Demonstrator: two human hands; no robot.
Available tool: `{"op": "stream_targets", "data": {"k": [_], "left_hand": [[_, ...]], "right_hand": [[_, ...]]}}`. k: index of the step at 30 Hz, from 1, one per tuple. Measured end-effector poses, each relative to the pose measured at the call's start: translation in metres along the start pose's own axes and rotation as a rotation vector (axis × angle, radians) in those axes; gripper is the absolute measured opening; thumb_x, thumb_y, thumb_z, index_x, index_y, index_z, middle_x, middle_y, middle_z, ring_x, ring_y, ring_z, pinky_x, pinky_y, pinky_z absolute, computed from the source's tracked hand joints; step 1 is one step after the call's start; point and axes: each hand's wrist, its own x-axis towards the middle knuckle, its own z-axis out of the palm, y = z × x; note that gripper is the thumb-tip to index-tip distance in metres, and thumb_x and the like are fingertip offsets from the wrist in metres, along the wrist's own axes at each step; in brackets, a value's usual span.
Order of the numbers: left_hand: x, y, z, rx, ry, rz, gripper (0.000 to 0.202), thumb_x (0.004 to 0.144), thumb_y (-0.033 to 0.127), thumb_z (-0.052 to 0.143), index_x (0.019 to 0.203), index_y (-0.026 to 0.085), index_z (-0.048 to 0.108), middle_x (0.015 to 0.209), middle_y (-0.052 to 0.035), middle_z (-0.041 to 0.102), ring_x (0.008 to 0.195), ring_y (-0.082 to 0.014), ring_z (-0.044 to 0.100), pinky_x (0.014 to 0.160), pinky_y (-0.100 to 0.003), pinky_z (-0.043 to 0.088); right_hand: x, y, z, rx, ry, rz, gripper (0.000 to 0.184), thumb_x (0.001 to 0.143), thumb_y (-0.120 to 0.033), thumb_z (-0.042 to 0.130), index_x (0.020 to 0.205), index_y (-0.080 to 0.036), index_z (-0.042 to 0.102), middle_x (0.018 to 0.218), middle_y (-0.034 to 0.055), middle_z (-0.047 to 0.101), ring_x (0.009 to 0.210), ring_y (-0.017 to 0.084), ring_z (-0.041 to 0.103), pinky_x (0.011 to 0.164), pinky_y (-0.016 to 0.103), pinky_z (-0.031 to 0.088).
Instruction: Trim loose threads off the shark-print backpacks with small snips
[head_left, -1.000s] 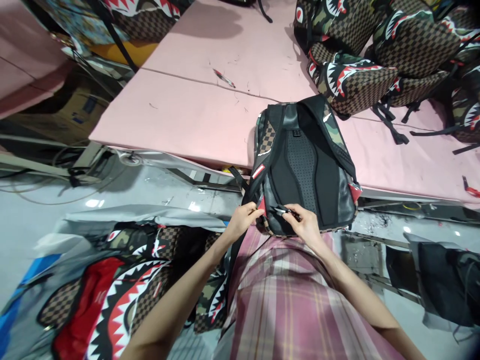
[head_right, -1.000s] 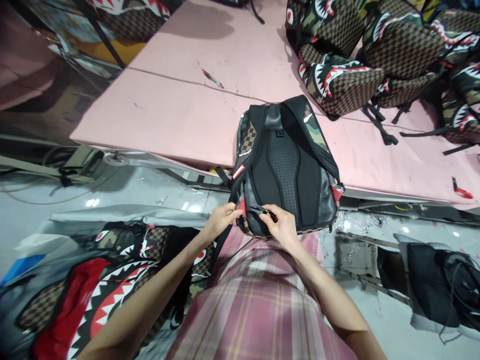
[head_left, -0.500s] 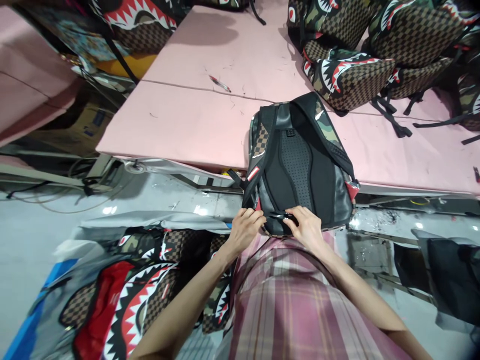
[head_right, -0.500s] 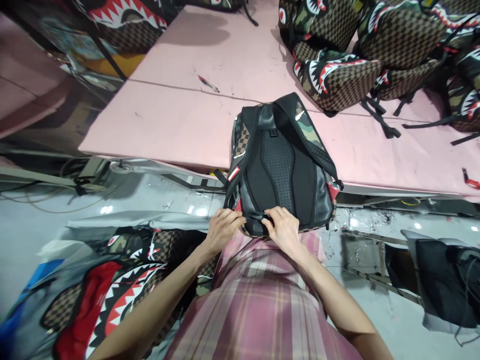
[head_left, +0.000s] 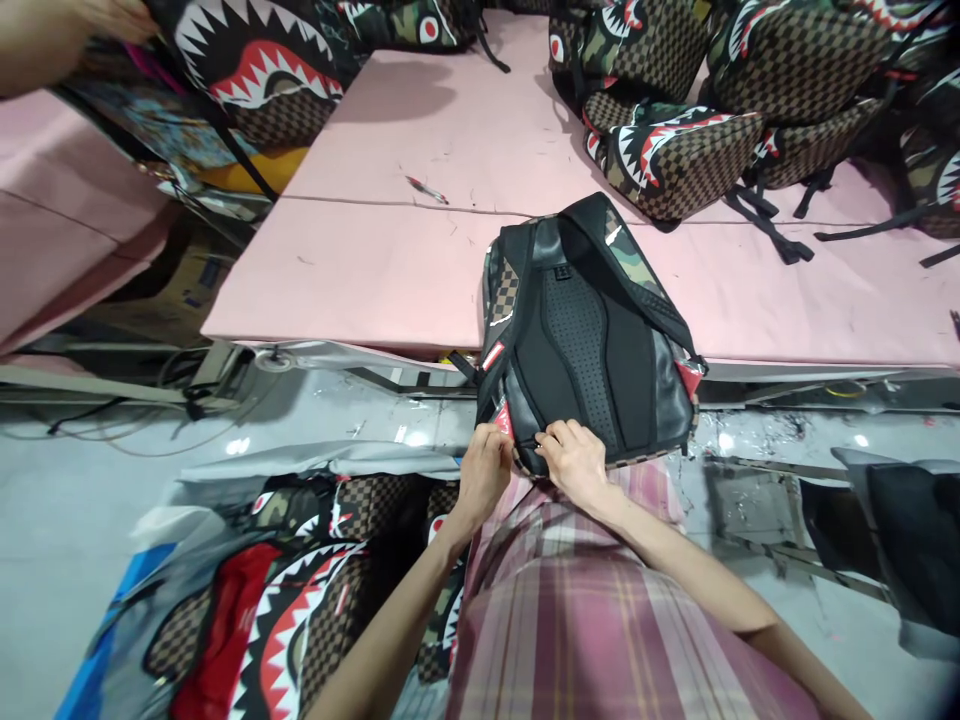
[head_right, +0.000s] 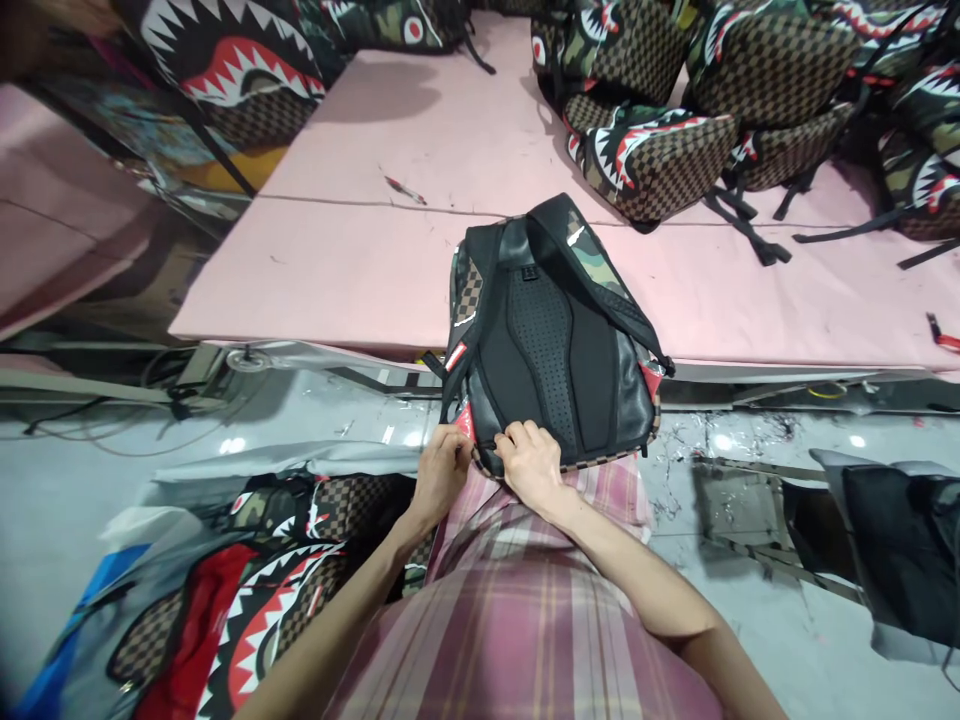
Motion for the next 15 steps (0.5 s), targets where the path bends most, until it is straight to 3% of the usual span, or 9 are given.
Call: {"op": "stream_targets", "data": {"k": [15], "left_hand": [[0.005,0.013,-0.002,-0.047,0.008,-0.114,0.014,0.08,0.013,0.043,0.068,0.019,0.047,0.079,-0.003,0.048,0.075,-0.0156,0.051,0.068,-0.029,0.042]], "right_hand": [[0.003,-0.002,-0.003,0.046,-0.033,0.038,0.02,0.09,-0.026,0.046,0.098,-0.021,0.063,0.09,0.0045,0.059,0.085,0.017,0.047,0.066,0.027,0.035]]}}
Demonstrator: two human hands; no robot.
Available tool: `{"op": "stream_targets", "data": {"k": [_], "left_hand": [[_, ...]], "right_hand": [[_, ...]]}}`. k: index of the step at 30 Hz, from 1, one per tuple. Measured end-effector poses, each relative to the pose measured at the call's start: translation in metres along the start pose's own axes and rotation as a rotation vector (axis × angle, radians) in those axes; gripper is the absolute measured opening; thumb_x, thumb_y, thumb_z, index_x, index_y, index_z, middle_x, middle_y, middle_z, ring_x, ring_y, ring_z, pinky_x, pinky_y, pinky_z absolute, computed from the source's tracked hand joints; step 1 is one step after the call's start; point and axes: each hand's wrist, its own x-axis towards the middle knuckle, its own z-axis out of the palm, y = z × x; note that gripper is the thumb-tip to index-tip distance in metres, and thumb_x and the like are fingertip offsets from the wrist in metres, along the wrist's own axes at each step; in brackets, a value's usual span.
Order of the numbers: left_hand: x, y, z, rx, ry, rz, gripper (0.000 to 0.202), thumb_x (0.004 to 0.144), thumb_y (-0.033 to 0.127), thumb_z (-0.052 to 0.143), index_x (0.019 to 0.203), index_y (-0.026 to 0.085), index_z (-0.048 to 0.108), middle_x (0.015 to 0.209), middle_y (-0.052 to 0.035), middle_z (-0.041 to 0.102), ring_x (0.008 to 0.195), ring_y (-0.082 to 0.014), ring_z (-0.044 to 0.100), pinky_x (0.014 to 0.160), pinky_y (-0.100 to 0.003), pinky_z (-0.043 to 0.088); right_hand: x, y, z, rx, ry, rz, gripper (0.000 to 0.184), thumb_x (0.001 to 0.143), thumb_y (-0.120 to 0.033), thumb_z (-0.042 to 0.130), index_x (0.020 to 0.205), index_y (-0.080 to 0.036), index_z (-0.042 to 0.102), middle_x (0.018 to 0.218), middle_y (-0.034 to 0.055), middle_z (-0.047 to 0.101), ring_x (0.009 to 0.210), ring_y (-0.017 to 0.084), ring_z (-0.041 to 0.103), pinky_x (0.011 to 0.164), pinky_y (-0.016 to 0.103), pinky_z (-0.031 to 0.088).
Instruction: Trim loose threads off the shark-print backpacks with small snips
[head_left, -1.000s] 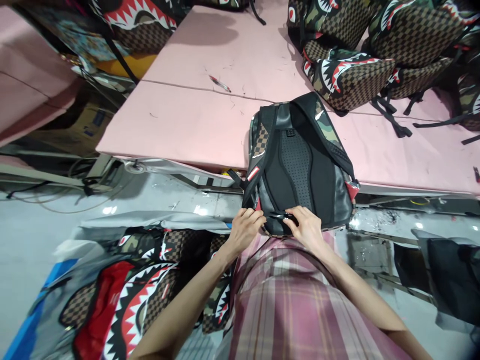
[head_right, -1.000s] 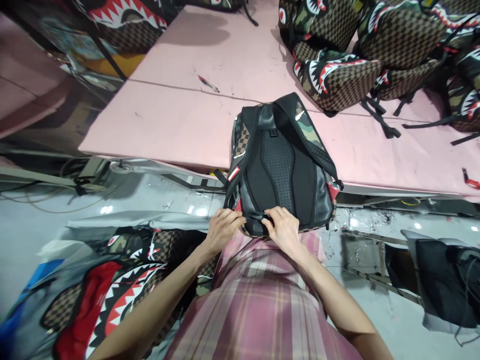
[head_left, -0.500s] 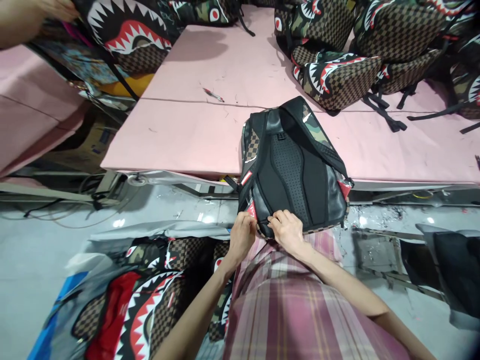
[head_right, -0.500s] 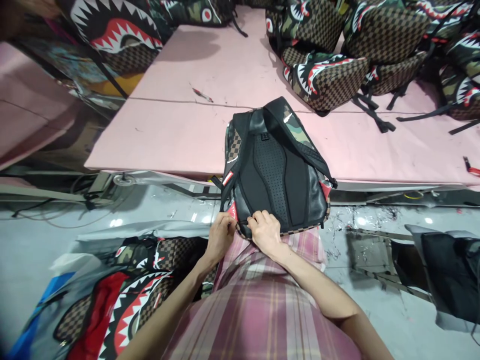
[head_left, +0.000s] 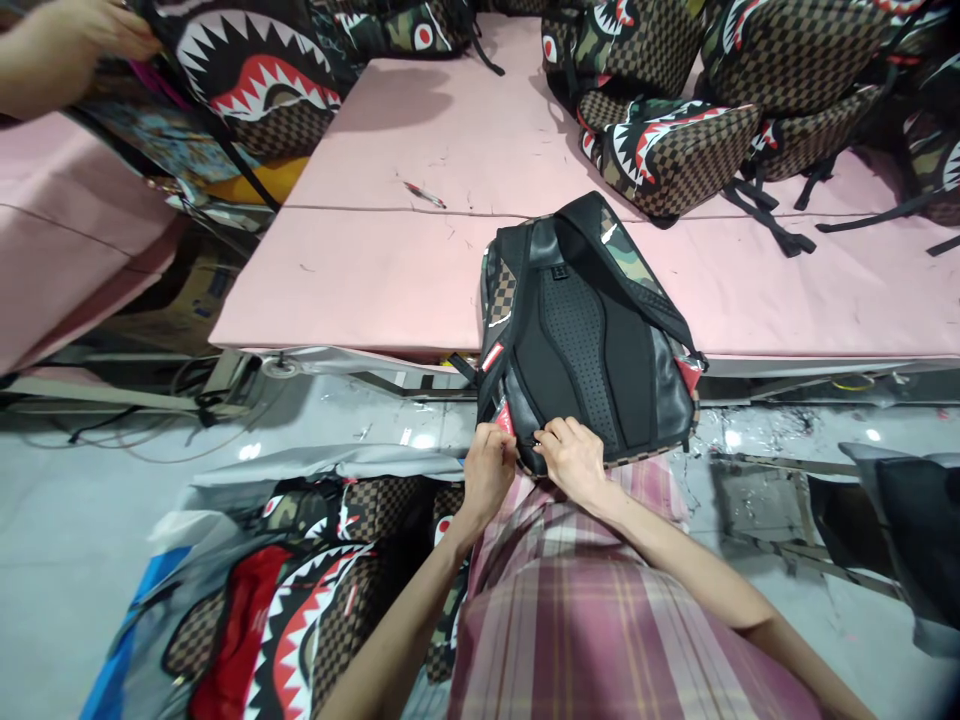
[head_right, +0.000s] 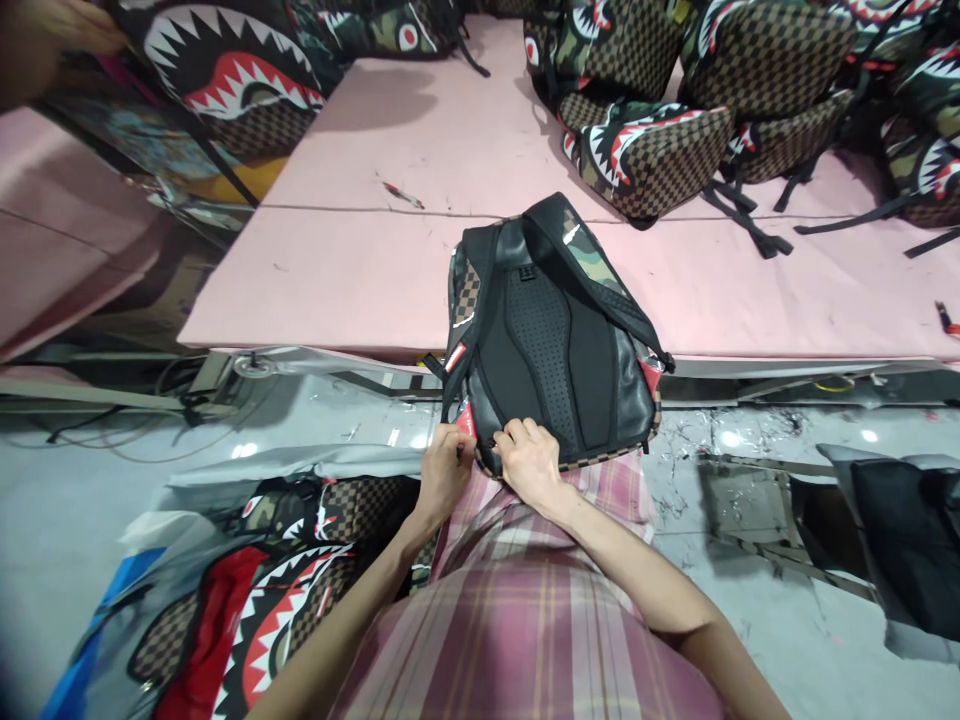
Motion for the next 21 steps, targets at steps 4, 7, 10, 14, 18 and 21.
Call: {"op": "stream_targets", "data": {"k": [4,7,10,14,18,21], "left_hand": [[0.0,0.002,0.0,0.01,0.01,-0.008,0.015,0.079,0.012,0.043,0.067,0.018,0.047,0.078,-0.0027,0.048,0.073,-0.0151,0.05,0.067,-0.028,0.042],[0.0,0.003,0.003,0.014,0.004,-0.019,0.014,0.08,0.013,0.042,0.068,0.018,0.049,0.078,-0.0032,0.048,0.074,-0.0151,0.05,0.068,-0.029,0.042],[0.001,0.007,0.002,-0.02,0.001,-0.049,0.015,0.08,0.015,0.041,0.068,0.018,0.05,0.079,-0.0038,0.049,0.075,-0.0156,0.05,0.069,-0.029,0.042],[0.013,0.009,-0.023,-0.233,-0.173,-0.162,0.025,0.081,0.032,0.044,0.063,0.017,0.052,0.073,-0.0041,0.053,0.072,-0.0162,0.051,0.07,-0.029,0.042],[0.038,0.01,-0.055,-0.686,-0.62,-0.466,0.059,0.084,0.056,0.027,0.056,0.014,0.057,0.061,-0.007,0.06,0.062,-0.0169,0.057,0.066,-0.03,0.045],[0.06,0.023,-0.046,-0.924,-0.362,-0.636,0.047,0.079,0.056,0.042,0.083,0.013,0.063,0.096,-0.0102,0.065,0.091,-0.0203,0.061,0.081,-0.031,0.045]], "right_hand": [[0.0,0.001,0.001,0.007,0.012,0.0,0.019,0.089,-0.027,0.047,0.097,-0.021,0.063,0.089,0.0051,0.059,0.083,0.017,0.047,0.066,0.028,0.036],[0.0,0.001,0.003,0.004,0.015,-0.006,0.018,0.088,-0.025,0.047,0.095,-0.02,0.064,0.088,0.0056,0.059,0.083,0.018,0.048,0.065,0.029,0.037],[0.001,0.001,0.006,0.021,0.006,-0.008,0.018,0.088,-0.024,0.047,0.092,-0.02,0.064,0.086,0.0058,0.06,0.082,0.019,0.049,0.065,0.029,0.038],[0.001,0.004,0.003,0.176,0.02,0.032,0.018,0.088,-0.025,0.048,0.089,-0.02,0.065,0.086,0.0049,0.063,0.082,0.018,0.054,0.068,0.029,0.042],[-0.001,0.026,-0.012,0.548,0.122,0.147,0.02,0.087,-0.03,0.049,0.094,-0.02,0.065,0.091,0.0033,0.067,0.084,0.015,0.06,0.077,0.026,0.045],[0.0,0.064,-0.031,0.675,0.298,0.349,0.023,0.084,-0.035,0.053,0.098,-0.02,0.063,0.097,0.0036,0.067,0.088,0.018,0.062,0.079,0.029,0.046]]}}
